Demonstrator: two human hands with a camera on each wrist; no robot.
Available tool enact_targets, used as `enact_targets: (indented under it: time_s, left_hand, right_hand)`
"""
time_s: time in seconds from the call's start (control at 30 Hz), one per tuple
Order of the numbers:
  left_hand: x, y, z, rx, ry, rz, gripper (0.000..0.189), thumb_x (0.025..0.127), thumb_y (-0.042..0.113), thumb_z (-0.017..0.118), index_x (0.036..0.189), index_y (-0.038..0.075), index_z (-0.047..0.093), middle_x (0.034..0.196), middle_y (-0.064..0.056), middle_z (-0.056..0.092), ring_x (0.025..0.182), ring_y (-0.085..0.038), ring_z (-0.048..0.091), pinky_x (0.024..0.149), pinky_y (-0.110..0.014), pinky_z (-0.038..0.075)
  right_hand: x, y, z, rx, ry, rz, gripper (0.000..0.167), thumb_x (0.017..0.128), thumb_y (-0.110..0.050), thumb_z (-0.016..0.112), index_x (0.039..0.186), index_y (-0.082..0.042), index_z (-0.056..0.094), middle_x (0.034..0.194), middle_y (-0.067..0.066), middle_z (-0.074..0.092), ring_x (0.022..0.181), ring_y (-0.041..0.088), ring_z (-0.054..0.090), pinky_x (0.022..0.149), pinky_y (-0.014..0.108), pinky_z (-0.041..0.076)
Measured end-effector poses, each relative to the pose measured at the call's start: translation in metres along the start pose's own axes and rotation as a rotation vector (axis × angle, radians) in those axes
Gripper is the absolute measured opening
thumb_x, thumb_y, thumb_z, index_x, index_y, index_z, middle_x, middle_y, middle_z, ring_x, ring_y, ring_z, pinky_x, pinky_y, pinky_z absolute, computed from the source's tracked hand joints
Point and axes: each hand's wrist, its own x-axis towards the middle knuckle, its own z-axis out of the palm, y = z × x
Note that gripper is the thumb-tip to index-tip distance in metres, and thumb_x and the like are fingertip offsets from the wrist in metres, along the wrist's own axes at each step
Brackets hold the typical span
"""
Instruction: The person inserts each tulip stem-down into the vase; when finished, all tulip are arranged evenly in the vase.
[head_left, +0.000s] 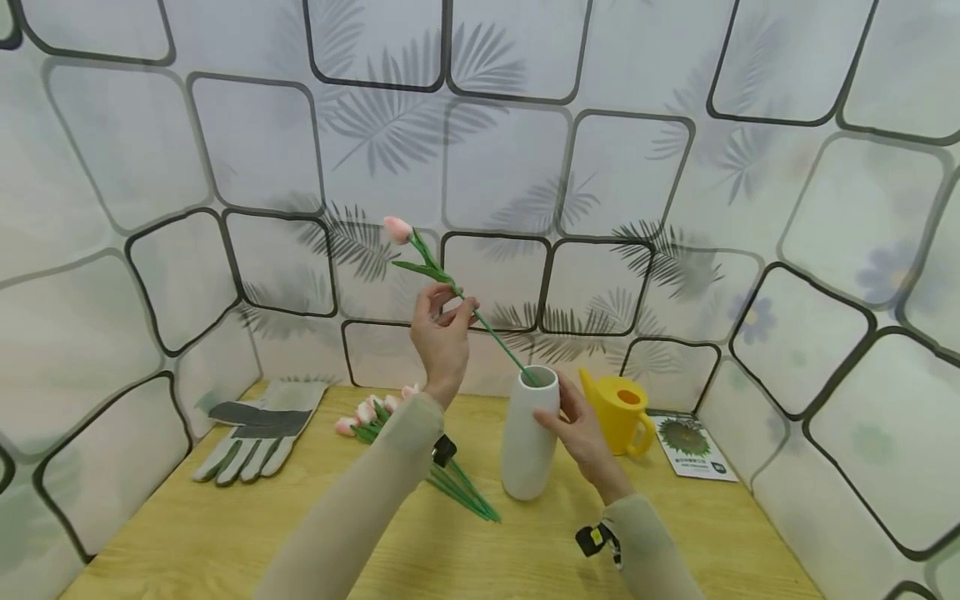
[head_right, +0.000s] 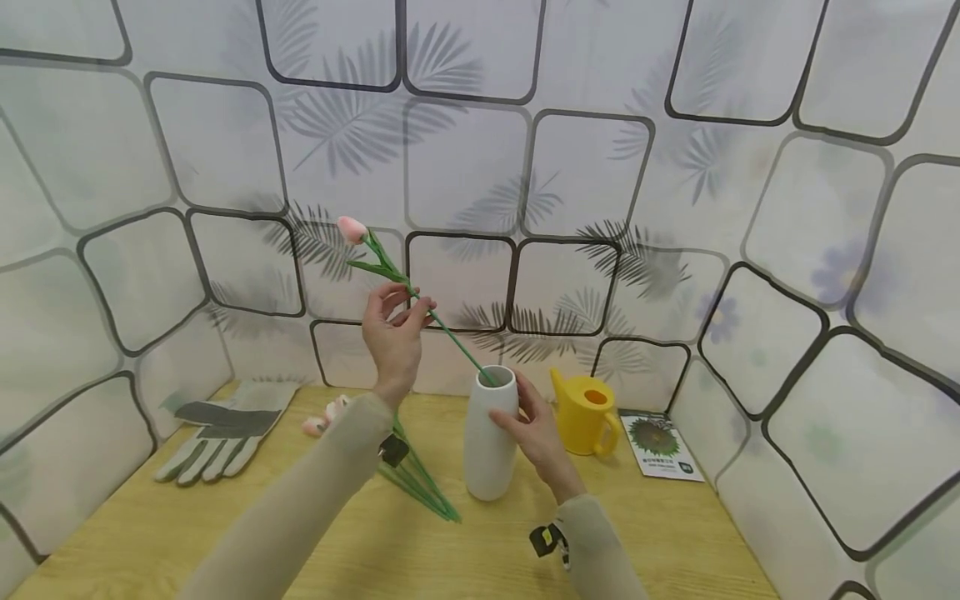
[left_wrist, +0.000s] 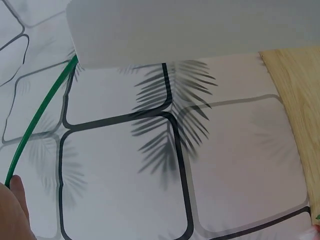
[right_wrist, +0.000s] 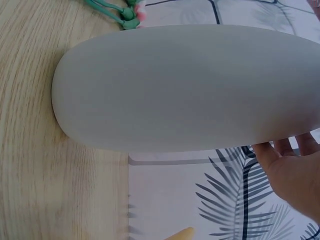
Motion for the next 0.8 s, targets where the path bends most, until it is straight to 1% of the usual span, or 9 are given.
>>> enact_targets:
  time_s: [0.13,0.17,0.23,0.37,0.43,0.57,0.67,0.73,0.8]
  left_hand:
    - [-0.004,-0.004,0.005,0.017,-0.017,0.023,0.024,0.089,0.005,0.071,0.110,-0.004,0.061,0.104,-0.016,0.072,0.082,-0.032,0.072,0.071,-0.039,0.062]
    - [-0.005,-0.005,0.007,0.027,-0.030,0.023,0.024,0.090,0.006,0.071,0.110,-0.003,0.062,0.104,-0.016,0.072,0.084,-0.033,0.072,0.072,-0.039,0.062]
    - [-0.010,-0.007,0.009,0.080,-0.060,0.023,0.023,0.090,0.008,0.071,0.110,-0.002,0.063,0.104,-0.014,0.073,0.086,-0.030,0.072,0.073,-0.035,0.061]
    - [-0.021,-0.009,0.013,0.163,-0.137,0.009,0.020,0.091,0.009,0.070,0.109,0.005,0.064,0.104,-0.012,0.073,0.087,-0.025,0.070,0.072,-0.024,0.058]
    - [-0.026,-0.010,0.015,0.177,-0.176,-0.001,0.020,0.091,0.009,0.070,0.110,0.006,0.063,0.103,-0.012,0.073,0.088,-0.025,0.071,0.072,-0.022,0.056]
    - [-0.034,-0.012,0.018,0.201,-0.258,-0.032,0.022,0.091,0.009,0.070,0.111,0.009,0.062,0.104,-0.012,0.074,0.090,-0.024,0.071,0.076,-0.025,0.058]
    - [-0.039,-0.014,0.020,0.237,-0.319,-0.064,0.024,0.091,0.010,0.071,0.113,0.011,0.062,0.105,-0.009,0.074,0.093,-0.019,0.071,0.079,-0.027,0.059]
    - [-0.043,-0.016,0.021,0.249,-0.360,-0.087,0.026,0.091,0.009,0.071,0.115,0.012,0.062,0.107,-0.008,0.073,0.094,-0.018,0.071,0.080,-0.027,0.058]
    - [-0.046,-0.018,0.021,0.268,-0.394,-0.094,0.029,0.090,0.007,0.070,0.117,0.011,0.062,0.109,-0.008,0.072,0.094,-0.018,0.070,0.080,-0.027,0.058]
  right_hand:
    - [0.001,-0.001,0.000,0.004,0.000,0.008,0.069,0.094,-0.014,0.067,0.153,-0.018,0.032,0.153,0.011,0.041,0.140,0.030,0.038,0.118,0.057,0.026]
    - [0.001,-0.001,0.000,0.005,0.001,0.009,0.069,0.094,-0.014,0.067,0.153,-0.018,0.033,0.152,0.010,0.041,0.140,0.030,0.039,0.118,0.057,0.026]
    - [0.000,-0.001,0.000,0.007,0.006,0.008,0.068,0.094,-0.014,0.068,0.152,-0.018,0.033,0.152,0.011,0.042,0.139,0.031,0.039,0.118,0.058,0.027]
    - [0.000,-0.001,0.001,-0.002,0.006,0.015,0.068,0.093,-0.015,0.068,0.152,-0.017,0.034,0.151,0.011,0.043,0.138,0.031,0.040,0.117,0.058,0.027]
    - [-0.001,-0.001,0.002,-0.008,0.005,0.023,0.068,0.093,-0.016,0.069,0.152,-0.017,0.034,0.151,0.011,0.043,0.138,0.031,0.041,0.117,0.058,0.028]
    - [0.000,-0.002,0.001,-0.009,0.004,0.022,0.069,0.093,-0.016,0.068,0.152,-0.017,0.033,0.152,0.011,0.041,0.139,0.031,0.040,0.117,0.059,0.028]
    - [0.000,-0.002,0.000,0.000,0.005,0.022,0.070,0.093,-0.015,0.068,0.153,-0.018,0.032,0.153,0.011,0.041,0.140,0.032,0.039,0.117,0.059,0.027]
    - [0.000,-0.003,0.000,0.004,0.002,0.031,0.070,0.093,-0.016,0.068,0.153,-0.018,0.031,0.153,0.010,0.040,0.140,0.031,0.038,0.117,0.058,0.026]
    - [0.000,-0.003,0.000,0.006,-0.004,0.040,0.071,0.094,-0.016,0.068,0.154,-0.019,0.030,0.154,0.009,0.039,0.141,0.031,0.037,0.118,0.057,0.026]
